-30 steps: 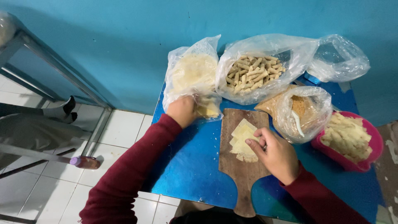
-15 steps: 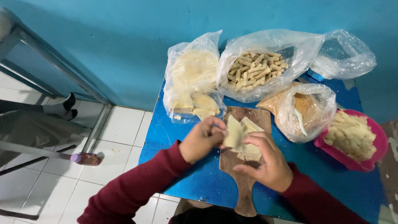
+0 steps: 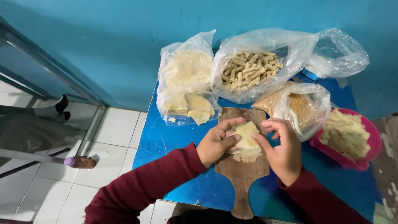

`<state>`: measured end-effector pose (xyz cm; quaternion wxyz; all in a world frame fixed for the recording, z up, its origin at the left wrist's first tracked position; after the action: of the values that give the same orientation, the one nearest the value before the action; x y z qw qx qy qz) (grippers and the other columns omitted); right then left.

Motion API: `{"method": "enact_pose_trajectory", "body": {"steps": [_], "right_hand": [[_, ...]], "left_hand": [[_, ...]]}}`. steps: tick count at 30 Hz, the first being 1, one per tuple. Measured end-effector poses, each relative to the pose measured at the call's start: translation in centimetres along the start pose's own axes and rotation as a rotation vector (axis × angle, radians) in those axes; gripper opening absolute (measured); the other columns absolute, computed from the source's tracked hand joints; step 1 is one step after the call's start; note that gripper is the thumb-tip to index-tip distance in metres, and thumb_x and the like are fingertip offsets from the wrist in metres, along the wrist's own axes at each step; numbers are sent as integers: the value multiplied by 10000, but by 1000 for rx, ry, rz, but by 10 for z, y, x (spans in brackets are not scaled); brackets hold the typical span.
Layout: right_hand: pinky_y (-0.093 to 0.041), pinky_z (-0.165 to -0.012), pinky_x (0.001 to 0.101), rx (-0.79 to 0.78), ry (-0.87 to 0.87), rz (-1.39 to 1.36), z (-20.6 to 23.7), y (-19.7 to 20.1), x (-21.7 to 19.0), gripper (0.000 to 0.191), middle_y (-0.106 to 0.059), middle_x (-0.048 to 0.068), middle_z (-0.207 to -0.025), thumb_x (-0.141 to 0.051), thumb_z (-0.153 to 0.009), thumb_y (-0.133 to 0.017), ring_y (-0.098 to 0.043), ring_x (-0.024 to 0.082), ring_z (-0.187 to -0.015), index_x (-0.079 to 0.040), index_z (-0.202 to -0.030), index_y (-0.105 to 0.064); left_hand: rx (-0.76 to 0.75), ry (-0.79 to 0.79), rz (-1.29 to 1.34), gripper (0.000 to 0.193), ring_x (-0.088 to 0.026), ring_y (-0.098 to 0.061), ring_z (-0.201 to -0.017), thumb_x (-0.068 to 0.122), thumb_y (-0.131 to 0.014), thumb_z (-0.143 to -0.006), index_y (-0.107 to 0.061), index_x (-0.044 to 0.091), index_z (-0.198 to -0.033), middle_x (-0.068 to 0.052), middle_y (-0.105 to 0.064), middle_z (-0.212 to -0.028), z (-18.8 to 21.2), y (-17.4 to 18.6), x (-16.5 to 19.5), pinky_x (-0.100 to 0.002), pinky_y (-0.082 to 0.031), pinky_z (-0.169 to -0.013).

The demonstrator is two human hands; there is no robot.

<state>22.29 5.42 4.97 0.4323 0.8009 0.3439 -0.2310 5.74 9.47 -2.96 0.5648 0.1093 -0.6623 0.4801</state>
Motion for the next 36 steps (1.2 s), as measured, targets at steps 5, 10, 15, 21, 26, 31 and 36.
{"method": "enact_pose_trajectory", "body": {"steps": [5,10,15,21,26,31,36], "right_hand": [[-475,-833,411,-115,366,151,-3,-1,-47,307,-693,56,-975,-139,-742,-856,-610,300,-935,-88,-994,-690],[-483,-813,398,-145,289,171,-4,-6,-50,296,-706,53,-954,-141,-747,-847,-622,295,-926,-63,-997,-709],[-496,-792,386,-115,298,169,4,-7,-52,211,-698,47,-922,-77,-769,-800,-630,284,-893,-80,-970,-738],[-511,-686,305,-184,53,-12,9,-15,-11,89,-725,55,-906,-109,-880,-759,-659,184,-814,-70,-956,-733],[-509,-694,239,-142,-603,-834,16,-25,54,172,-724,32,-891,-181,-1000,-618,-641,101,-795,-40,-1069,-687],[-388,-572,262,77,-480,-519,3,15,58,116,-648,20,-835,-158,-1050,-642,-507,112,-663,-46,-1071,-665],[-507,-825,392,-64,319,286,-1,19,-23,79,-701,107,-968,-95,-937,-686,-655,277,-902,-49,-1000,-670]], "left_hand": [[-99,-143,43,745,-90,-650,-1023,-99,-532,-980,-238,87,-1639,-103,-672,-1236,2,-2,6,-214,-532,-859],[-117,-163,78,878,-88,-656,-1072,-169,-497,-933,-121,111,-1674,-82,-662,-1313,7,-11,6,-208,-531,-875],[-159,-255,-23,906,-30,-566,-790,-164,-485,-997,-67,138,-1741,-88,-695,-1171,17,-19,9,-171,-440,-640],[62,-195,-98,882,-56,-657,-880,-177,-522,-898,-198,85,-1675,-77,-738,-1086,13,-8,7,-209,-520,-768],[106,-96,62,720,-58,-658,-839,-123,-523,-901,-388,50,-1587,-46,-750,-1089,9,4,0,-211,-535,-750],[258,-105,170,565,-73,-623,-775,-108,-521,-920,-568,18,-1469,-42,-734,-1103,4,25,-5,-213,-504,-683],[406,-165,292,510,-116,-714,-916,-111,-455,-900,-582,27,-1374,-77,-725,-1153,4,44,2,-244,-593,-818]]}}
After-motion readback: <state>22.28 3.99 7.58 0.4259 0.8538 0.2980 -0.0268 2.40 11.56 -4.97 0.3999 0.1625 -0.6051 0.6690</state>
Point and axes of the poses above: each hand's wrist, its own z-axis away from the middle knuckle, its own y-axis out of the back of the hand, x = y × z, the point moved 7 cm from there along -z, towards the middle knuckle
